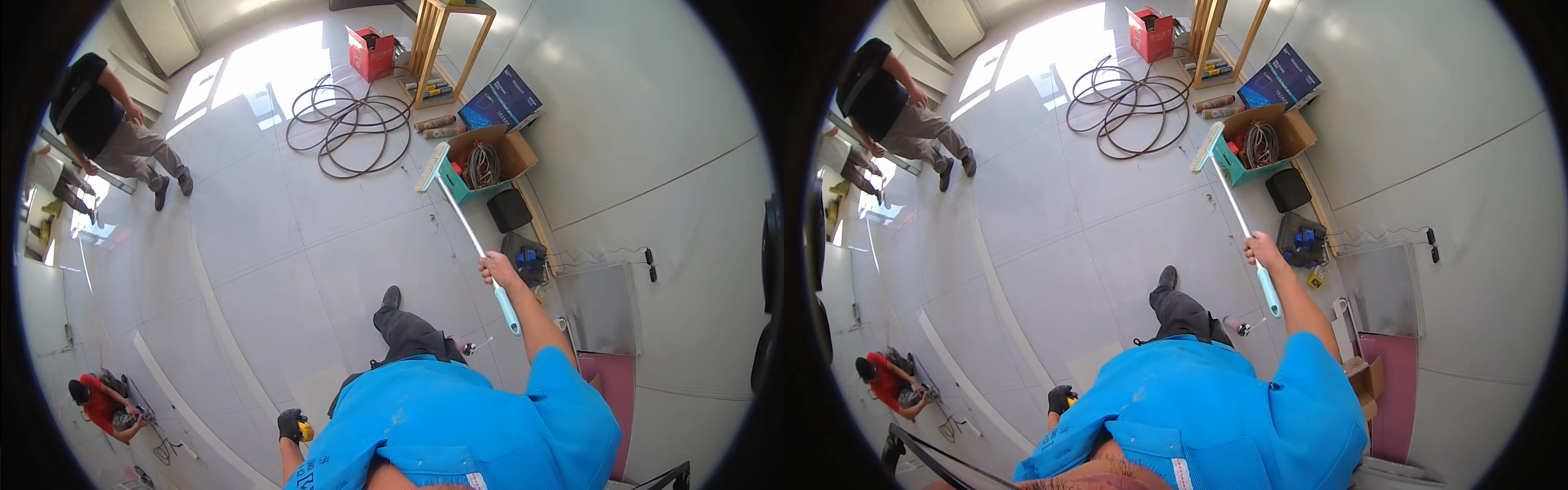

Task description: The person measures and marks white panels on the floor using a tape measure and utility knife, then cuts them to size. They also use a manual tile cutter to score and snap a larger panel. The cut pieces are set aside on the floor.

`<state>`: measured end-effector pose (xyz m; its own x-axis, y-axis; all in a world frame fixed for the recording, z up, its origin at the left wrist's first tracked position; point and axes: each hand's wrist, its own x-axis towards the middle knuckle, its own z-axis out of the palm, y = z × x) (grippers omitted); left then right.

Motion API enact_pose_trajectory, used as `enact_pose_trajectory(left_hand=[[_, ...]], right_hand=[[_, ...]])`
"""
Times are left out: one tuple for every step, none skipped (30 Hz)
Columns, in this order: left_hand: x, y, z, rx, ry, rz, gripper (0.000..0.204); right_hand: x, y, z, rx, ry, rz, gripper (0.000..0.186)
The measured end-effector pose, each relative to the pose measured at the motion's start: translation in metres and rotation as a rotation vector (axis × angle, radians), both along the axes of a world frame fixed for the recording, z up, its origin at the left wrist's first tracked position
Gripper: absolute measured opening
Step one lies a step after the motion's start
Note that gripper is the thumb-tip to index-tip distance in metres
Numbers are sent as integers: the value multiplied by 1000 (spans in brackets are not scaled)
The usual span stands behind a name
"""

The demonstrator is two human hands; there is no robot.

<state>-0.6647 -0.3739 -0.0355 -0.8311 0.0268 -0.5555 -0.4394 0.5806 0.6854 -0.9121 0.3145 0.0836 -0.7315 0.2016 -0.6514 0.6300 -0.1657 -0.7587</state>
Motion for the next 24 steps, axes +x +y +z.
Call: enact_pose_trajectory(left_hand=[[-22,9,6,-22,41,-83,14],[-44,27,5,82,-24,62,14],[-75,45,16,138,-156,199,14],[-106,64,32,185,-279,361,14],[-140,86,45,228,-390,517,13],[-166,99,51,231,-398,537,14],[-188,110,52,242,-406,550,15],[-203,113,51,255,-405,539,16],[-221,120,44,278,-410,517,16],[-238,127,38,301,-413,495,17],[-256,140,42,255,-423,491,17],[-278,155,46,209,-431,486,18],[-302,167,51,158,-438,475,18],[-319,181,52,117,-392,412,18],[-337,185,48,97,-403,416,18],[-351,190,39,83,-422,418,18],[-363,195,29,71,-440,422,18],[-376,195,19,62,-449,419,18],[-392,207,33,79,-418,439,16],[-409,220,47,105,-407,465,15],[-427,235,67,124,-393,489,13],[-441,247,76,114,-355,455,12],[-455,257,87,103,-342,462,11],[-462,266,89,101,-307,497,11]], right_hand=[[-31,10,4,-42,24,-23,10],[-64,23,13,-98,22,-59,9],[-96,40,10,-141,50,-88,11],[-130,49,26,-132,42,-74,14],[-160,76,21,-224,40,-118,14],[-196,85,31,-230,29,-129,13],[-226,102,36,-296,25,-144,12],[-258,102,51,-324,26,-193,10],[-283,124,47,-294,28,-99,11],[-305,146,44,-350,7,-153,12],[-325,159,42,-408,-23,-204,13],[-345,179,39,-482,-9,-265,13],[-362,198,35,-560,6,-333,14],[-378,213,29,-600,18,-371,16],[-394,215,30,-510,-16,-374,18],[-405,232,17,-537,-31,-433,18],[-416,251,7,-562,-46,-491,20],[-430,265,3,-581,-53,-506,24],[-440,273,-4,-608,-76,-520,29],[-451,281,-9,-632,-100,-535,35],[-462,285,-11,-624,-115,-536,39],[-473,300,-21,-640,-137,-548,39],[-481,317,-30,-655,-159,-560,40],[-491,329,-38,-646,-145,-557,39]])
